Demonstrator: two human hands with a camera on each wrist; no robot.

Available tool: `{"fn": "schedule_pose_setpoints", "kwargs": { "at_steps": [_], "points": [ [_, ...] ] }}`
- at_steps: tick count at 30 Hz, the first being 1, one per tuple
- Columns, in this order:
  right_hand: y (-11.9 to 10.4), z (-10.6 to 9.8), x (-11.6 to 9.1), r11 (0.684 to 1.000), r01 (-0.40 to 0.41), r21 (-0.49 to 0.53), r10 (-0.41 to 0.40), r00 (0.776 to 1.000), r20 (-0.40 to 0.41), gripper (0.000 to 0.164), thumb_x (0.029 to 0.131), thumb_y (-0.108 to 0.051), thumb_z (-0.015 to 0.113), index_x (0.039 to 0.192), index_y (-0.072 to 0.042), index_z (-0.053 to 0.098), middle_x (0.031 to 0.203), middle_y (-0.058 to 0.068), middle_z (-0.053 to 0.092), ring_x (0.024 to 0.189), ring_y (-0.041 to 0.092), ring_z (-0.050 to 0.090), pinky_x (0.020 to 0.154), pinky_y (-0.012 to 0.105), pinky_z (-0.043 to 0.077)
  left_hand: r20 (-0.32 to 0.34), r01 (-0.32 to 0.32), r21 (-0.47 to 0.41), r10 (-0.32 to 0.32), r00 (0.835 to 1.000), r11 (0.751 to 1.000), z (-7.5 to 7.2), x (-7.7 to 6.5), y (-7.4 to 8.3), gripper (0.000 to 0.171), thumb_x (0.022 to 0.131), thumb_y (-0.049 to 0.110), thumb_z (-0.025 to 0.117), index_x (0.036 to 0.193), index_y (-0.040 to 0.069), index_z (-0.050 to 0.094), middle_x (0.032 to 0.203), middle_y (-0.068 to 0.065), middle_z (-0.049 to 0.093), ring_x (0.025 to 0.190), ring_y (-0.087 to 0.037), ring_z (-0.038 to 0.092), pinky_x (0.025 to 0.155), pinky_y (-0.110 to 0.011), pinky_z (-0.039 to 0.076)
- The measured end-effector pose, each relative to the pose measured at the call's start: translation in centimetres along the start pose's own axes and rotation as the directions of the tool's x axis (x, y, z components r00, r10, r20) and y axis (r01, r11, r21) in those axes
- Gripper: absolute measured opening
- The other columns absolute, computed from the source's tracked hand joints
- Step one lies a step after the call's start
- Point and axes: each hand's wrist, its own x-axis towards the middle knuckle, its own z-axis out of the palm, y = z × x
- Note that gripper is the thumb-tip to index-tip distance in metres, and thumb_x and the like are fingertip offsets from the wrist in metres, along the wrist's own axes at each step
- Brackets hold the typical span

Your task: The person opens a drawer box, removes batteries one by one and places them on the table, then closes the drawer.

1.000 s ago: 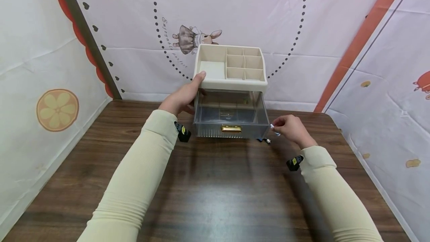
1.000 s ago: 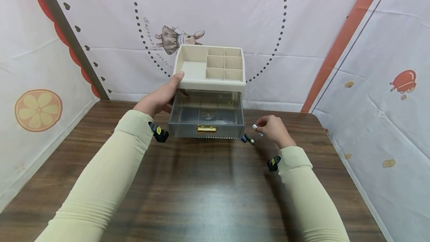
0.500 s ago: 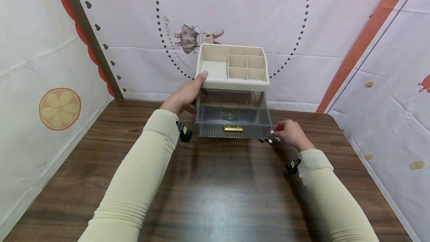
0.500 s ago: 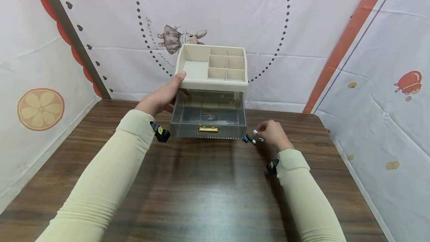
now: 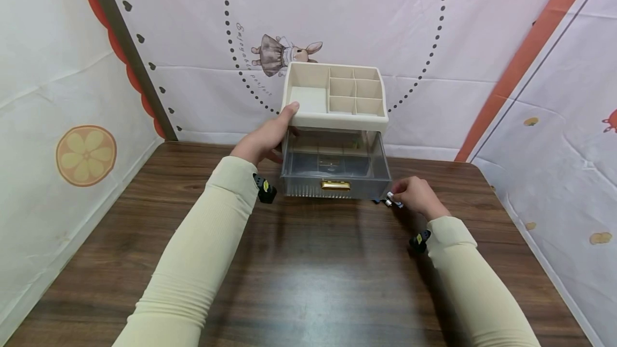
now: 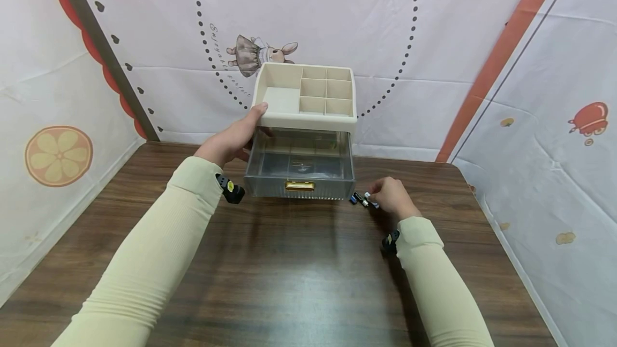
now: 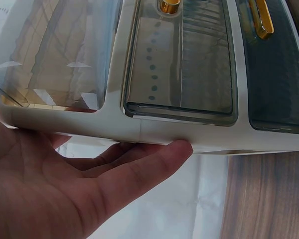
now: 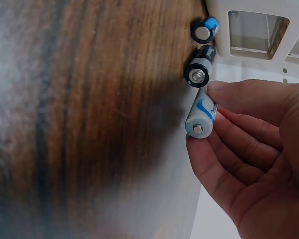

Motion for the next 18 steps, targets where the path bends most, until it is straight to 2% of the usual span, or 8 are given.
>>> {"fn": "schedule_pose_setpoints", "kwargs": {
  "at_steps": [18],
  "points": [
    [0.18,0.22,-0.03,0.999,0.023,-0.025,-0.024,1.0,-0.016,0.008,0.087,-0.013,0.067,0.088,-0.006,0.071,0.079,0.005,0.068,0.068,0.016,0.056,0.061,0.028,0.044,0.005,0.014,-0.009,-0.014,1.0,1.0,-0.08,0.12,-0.04,0.095,0.082,0.087,0.02,0.127,0.011,0.055,0.134,-0.013,0.046,0.112,-0.033,0.056,0.081,-0.049,0.054]
  ]
}}
